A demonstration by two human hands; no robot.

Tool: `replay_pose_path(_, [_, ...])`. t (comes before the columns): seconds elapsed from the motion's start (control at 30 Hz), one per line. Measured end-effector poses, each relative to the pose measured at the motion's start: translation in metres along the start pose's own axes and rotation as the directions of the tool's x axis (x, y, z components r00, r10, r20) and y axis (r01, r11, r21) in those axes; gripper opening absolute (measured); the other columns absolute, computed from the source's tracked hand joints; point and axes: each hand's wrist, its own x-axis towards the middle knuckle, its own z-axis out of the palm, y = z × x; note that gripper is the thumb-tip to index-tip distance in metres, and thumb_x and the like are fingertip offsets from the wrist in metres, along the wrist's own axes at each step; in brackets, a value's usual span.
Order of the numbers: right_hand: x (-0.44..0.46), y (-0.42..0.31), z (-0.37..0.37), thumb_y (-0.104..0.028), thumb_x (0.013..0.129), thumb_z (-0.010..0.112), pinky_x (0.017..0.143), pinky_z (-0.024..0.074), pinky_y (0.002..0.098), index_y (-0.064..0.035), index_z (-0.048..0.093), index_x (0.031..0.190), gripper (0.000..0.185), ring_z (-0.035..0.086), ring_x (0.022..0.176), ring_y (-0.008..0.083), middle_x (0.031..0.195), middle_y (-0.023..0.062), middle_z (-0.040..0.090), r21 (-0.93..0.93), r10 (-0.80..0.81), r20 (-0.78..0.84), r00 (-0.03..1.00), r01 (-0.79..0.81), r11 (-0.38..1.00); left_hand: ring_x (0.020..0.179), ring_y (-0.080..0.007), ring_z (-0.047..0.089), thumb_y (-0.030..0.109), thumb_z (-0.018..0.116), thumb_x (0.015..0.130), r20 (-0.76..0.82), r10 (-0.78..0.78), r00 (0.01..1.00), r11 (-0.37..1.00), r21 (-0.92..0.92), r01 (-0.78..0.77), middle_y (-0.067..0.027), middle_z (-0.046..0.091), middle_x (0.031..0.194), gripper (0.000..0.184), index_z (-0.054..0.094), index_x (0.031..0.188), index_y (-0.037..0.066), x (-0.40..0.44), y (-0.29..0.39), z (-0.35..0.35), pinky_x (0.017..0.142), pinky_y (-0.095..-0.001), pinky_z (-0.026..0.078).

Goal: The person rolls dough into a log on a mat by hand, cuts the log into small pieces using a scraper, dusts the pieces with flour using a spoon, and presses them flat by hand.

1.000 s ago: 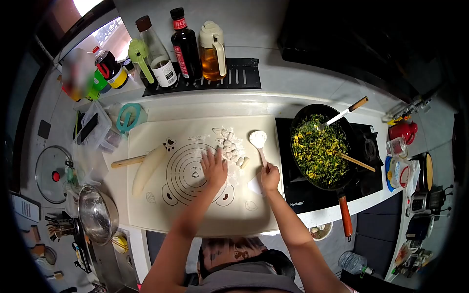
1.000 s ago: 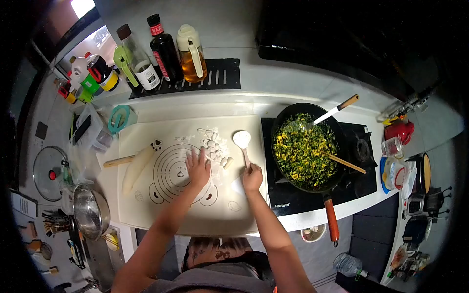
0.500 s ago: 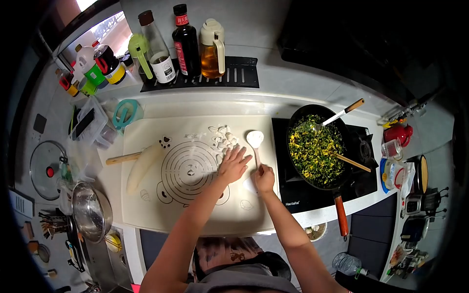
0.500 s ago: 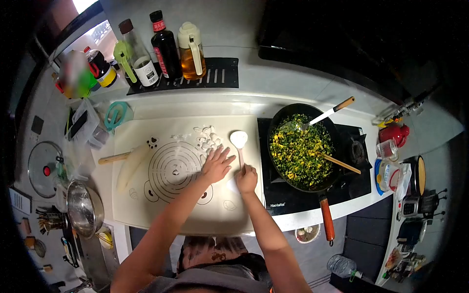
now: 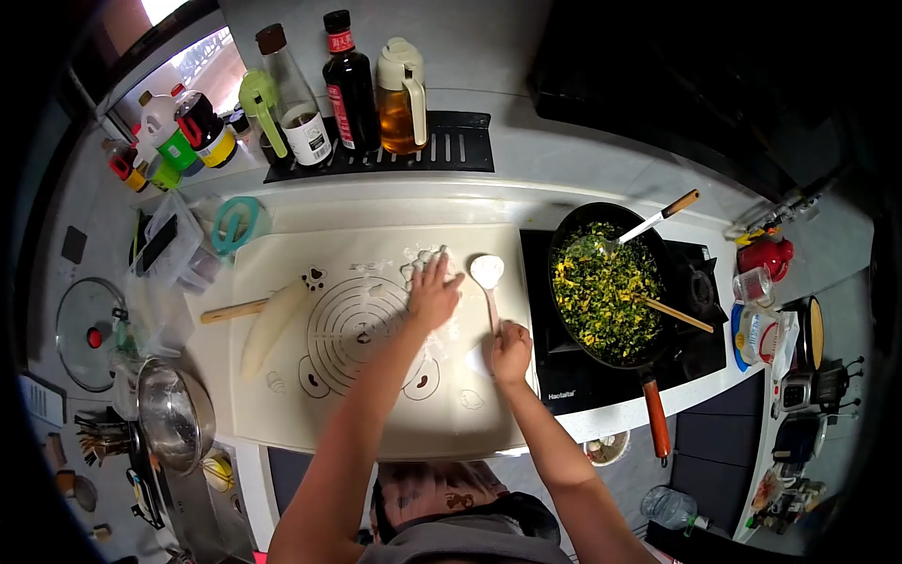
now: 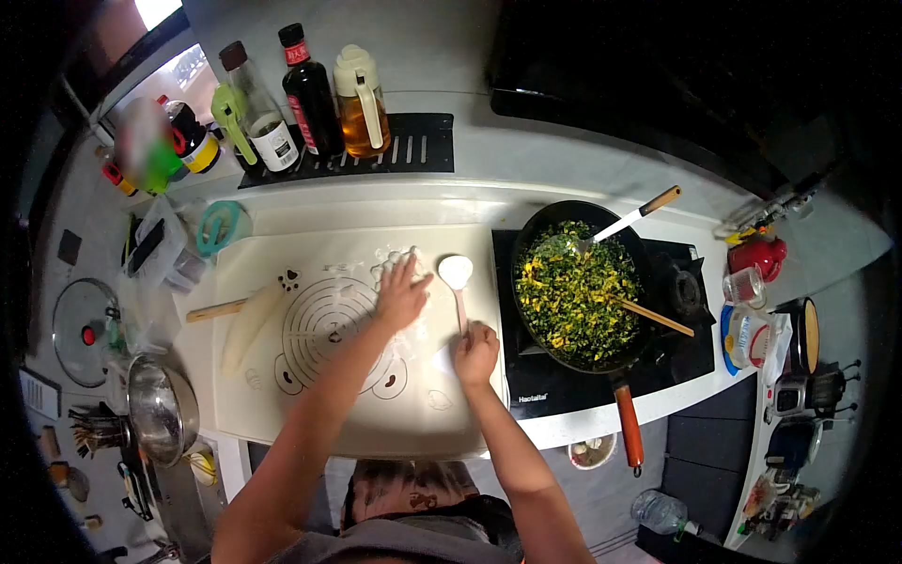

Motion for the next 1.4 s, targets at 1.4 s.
replay_pose_path(1.4, [-0.086, -0.237, 0.154, -0.001, 0.073, 0.062, 0.079, 0.0504, 0.0419, -0.0025, 0.057, 0.112, 0.039, 0.061, 0.093, 0.0346, 0.106, 0.0184, 0.060, 0.287, -0.329, 0.467, 0.821, 0.211, 0.934, 0.110, -0.0338, 0.051, 0.025, 0.080, 0.064, -0.040, -0.580, 0.813, 0.800, -0.218, 0.560, -0.0131, 0.053, 0.119, 0.077, 0.045, 0.133, 0.017, -0.243, -0.268, -0.098, 0.093, -0.0430, 0.044])
